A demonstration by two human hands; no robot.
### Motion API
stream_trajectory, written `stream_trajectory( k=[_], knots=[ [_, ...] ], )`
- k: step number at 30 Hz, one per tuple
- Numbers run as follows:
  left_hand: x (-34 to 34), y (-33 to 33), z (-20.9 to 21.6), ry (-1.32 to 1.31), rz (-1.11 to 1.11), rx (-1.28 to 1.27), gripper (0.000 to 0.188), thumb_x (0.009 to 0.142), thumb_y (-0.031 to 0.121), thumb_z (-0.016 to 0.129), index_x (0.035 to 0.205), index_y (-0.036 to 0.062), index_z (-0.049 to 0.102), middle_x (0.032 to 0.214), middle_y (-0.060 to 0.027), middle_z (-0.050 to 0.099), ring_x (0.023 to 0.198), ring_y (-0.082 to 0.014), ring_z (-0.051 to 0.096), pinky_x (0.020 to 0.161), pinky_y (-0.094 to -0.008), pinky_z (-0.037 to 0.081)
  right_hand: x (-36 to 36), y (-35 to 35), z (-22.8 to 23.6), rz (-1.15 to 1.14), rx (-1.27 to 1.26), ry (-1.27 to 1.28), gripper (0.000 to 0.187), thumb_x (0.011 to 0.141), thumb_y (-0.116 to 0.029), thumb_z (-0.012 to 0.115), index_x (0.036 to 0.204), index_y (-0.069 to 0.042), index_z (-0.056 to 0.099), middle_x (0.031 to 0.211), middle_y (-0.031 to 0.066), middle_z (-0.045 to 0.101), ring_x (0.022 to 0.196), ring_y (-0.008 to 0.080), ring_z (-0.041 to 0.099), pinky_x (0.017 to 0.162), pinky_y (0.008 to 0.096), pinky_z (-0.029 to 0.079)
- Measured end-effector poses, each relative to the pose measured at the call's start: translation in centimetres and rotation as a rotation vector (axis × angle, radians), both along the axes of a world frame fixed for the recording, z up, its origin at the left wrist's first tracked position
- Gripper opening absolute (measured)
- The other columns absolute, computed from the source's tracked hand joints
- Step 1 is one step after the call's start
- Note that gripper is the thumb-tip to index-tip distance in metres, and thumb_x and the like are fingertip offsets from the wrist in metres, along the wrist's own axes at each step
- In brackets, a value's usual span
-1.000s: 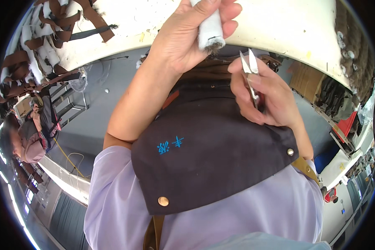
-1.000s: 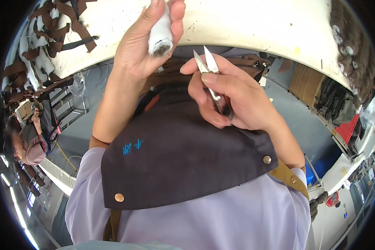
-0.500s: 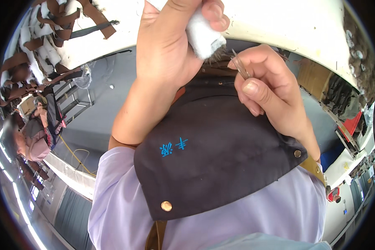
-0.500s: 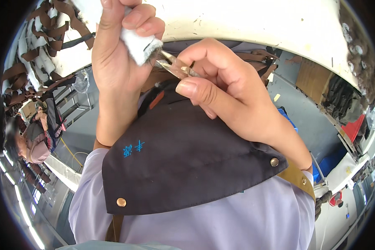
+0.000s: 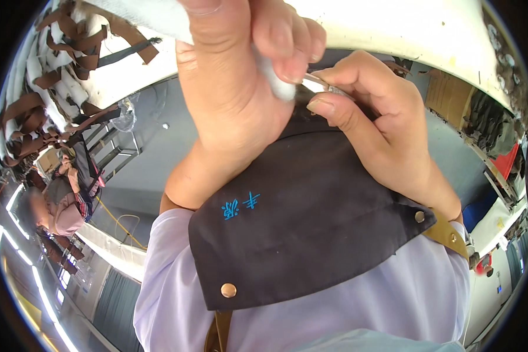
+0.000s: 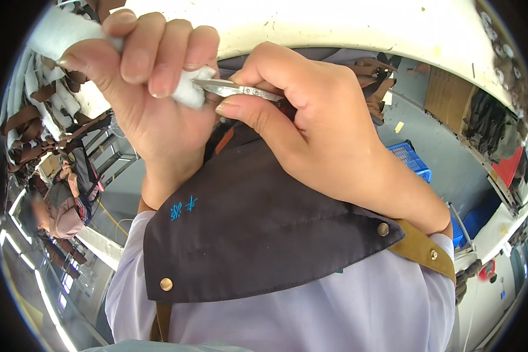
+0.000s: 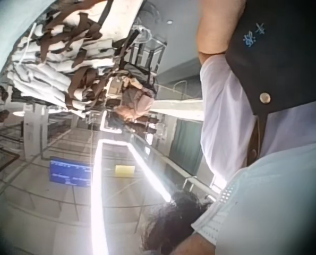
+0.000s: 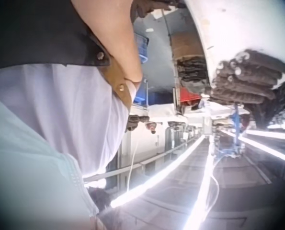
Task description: Assembling components of a garment, specifically working with trim or fur-like material and attaching it to a strip of fabric.
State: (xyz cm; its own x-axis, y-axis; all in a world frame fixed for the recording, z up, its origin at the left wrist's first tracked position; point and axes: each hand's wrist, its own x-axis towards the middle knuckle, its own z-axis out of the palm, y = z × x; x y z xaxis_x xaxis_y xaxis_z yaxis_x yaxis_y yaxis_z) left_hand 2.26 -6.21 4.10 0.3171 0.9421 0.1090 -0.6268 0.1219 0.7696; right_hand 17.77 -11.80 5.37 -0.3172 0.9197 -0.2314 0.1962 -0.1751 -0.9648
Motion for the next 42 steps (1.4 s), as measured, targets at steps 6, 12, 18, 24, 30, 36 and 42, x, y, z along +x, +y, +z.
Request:
stream_trajectory(
  k=[6, 12, 18, 24, 30, 36, 42],
  knots=[
    [1.2, -0.1, -2.2, -0.213, -0.063, -0.032, 0.041, 0.088, 0.052, 0.039, 0.086, 0.0137, 0.052, 0.053, 0.0099, 0.036, 0.048, -0.0041, 0.036, 0.069, -0.0261, 0.039, -0.8, 0.0, -0.8, -0.024, 0.022, 0.066, 0.009, 0.088, -0.003, 0.053, 0.095, 0.002, 0.050, 0.081, 0.0028, 0.057, 0.070, 0.0047, 0.050, 0.063, 0.0175, 0.040],
    [2.9, -1.6, -0.2, 0.338, 0.187, -0.052, 0.043, 0.090, 0.052, 0.033, 0.083, 0.0102, 0.042, 0.048, 0.0079, 0.031, 0.046, -0.0059, 0.036, 0.086, -0.0334, 0.042, -1.5, -0.2, -1.5, -0.162, 0.006, 0.375, 0.018, 0.089, -0.006, 0.049, 0.103, -0.003, 0.037, 0.081, 0.0039, 0.053, 0.063, 0.0041, 0.044, 0.055, 0.0170, 0.034],
    [3.8, -1.7, -0.3, 0.177, 0.181, -0.088, 0.039, 0.092, 0.048, 0.036, 0.082, 0.0102, 0.042, 0.048, 0.0077, 0.030, 0.046, -0.0060, 0.035, 0.078, -0.0295, 0.043, -1.9, -0.5, -1.7, -0.215, -0.127, 0.565, 0.018, 0.089, -0.006, 0.045, 0.101, -0.006, 0.032, 0.075, 0.0016, 0.047, 0.052, 0.0032, 0.032, 0.045, 0.0173, 0.026],
    [2.7, 1.4, -6.7, -0.425, -0.179, 0.332, 0.033, 0.096, 0.036, 0.032, 0.091, 0.0075, 0.047, 0.068, -0.0007, 0.053, 0.052, -0.0108, 0.045, 0.065, -0.0286, 0.042, -2.0, -0.2, -2.5, -0.221, -0.135, 0.522, 0.017, 0.090, -0.006, 0.046, 0.100, -0.006, 0.031, 0.073, 0.0013, 0.045, 0.053, 0.0028, 0.032, 0.044, 0.0163, 0.025],
    [1.8, 0.9, -1.3, -0.059, 0.064, -0.639, 0.029, 0.094, 0.033, 0.039, 0.099, 0.0071, 0.050, 0.082, -0.0043, 0.061, 0.081, -0.0175, 0.061, 0.076, -0.0324, 0.049, -1.2, 0.0, -3.7, -0.180, -0.039, 0.349, 0.020, 0.089, -0.006, 0.049, 0.098, -0.007, 0.031, 0.074, 0.0013, 0.045, 0.054, 0.0029, 0.033, 0.045, 0.0160, 0.027],
    [0.4, 2.3, -3.0, -0.239, -0.087, -0.732, 0.023, 0.092, 0.028, 0.045, 0.092, 0.0069, 0.056, 0.085, -0.0048, 0.063, 0.082, -0.0159, 0.061, 0.081, -0.0319, 0.049, -1.5, 0.4, -3.3, -0.181, -0.064, 0.314, 0.021, 0.089, -0.007, 0.050, 0.099, -0.007, 0.031, 0.074, 0.0012, 0.045, 0.054, 0.0026, 0.033, 0.045, 0.0160, 0.026],
    [0.9, 1.9, -3.2, -0.335, -0.112, -0.823, 0.024, 0.092, 0.029, 0.046, 0.089, 0.0074, 0.055, 0.074, -0.0003, 0.060, 0.071, -0.0127, 0.059, 0.082, -0.0338, 0.047, -1.4, 0.9, -3.4, -0.202, -0.123, 0.312, 0.020, 0.089, -0.007, 0.049, 0.097, -0.008, 0.031, 0.074, 0.0007, 0.045, 0.054, 0.0020, 0.032, 0.044, 0.0163, 0.025]
  ],
)
